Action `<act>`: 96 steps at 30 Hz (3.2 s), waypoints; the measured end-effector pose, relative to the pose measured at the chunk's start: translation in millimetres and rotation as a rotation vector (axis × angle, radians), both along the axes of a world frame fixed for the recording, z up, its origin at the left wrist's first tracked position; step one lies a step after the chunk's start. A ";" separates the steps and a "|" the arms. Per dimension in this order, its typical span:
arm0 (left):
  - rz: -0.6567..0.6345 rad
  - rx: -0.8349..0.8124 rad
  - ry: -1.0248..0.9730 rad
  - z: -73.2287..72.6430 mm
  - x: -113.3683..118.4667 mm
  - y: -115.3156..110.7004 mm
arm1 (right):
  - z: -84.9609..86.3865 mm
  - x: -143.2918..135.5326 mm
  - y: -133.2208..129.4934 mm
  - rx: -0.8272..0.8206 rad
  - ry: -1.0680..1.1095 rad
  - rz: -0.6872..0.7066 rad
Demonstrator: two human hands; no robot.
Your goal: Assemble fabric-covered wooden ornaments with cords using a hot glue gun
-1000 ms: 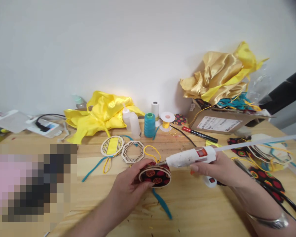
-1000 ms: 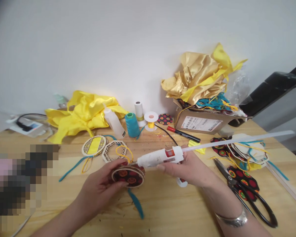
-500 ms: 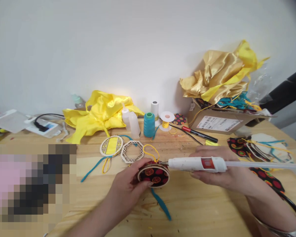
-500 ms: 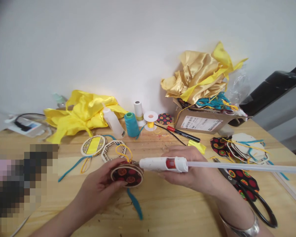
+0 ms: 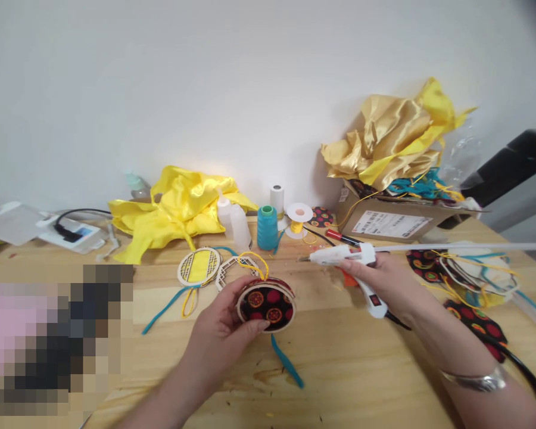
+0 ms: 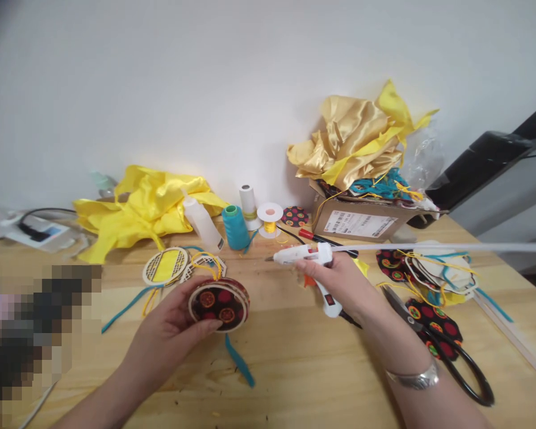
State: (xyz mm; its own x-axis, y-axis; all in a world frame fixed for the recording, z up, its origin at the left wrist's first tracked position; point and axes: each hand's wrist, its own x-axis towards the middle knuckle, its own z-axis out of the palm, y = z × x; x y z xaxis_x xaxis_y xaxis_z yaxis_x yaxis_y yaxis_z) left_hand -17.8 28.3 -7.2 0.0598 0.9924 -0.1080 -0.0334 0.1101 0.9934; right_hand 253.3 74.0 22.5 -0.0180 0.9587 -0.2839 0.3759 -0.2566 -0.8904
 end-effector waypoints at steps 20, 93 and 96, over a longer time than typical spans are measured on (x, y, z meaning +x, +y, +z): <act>-0.020 0.030 -0.068 2.3 -3.6 -0.3 | 9.3 0.7 -0.8 -0.185 -0.182 0.084; -0.184 -0.229 -0.270 9.7 -1.4 -2.5 | 11.6 -66.7 -27.5 0.311 -0.068 0.350; -0.146 -0.213 -0.260 9.5 -5.2 1.7 | 15.0 -62.7 -29.7 0.460 -0.104 0.456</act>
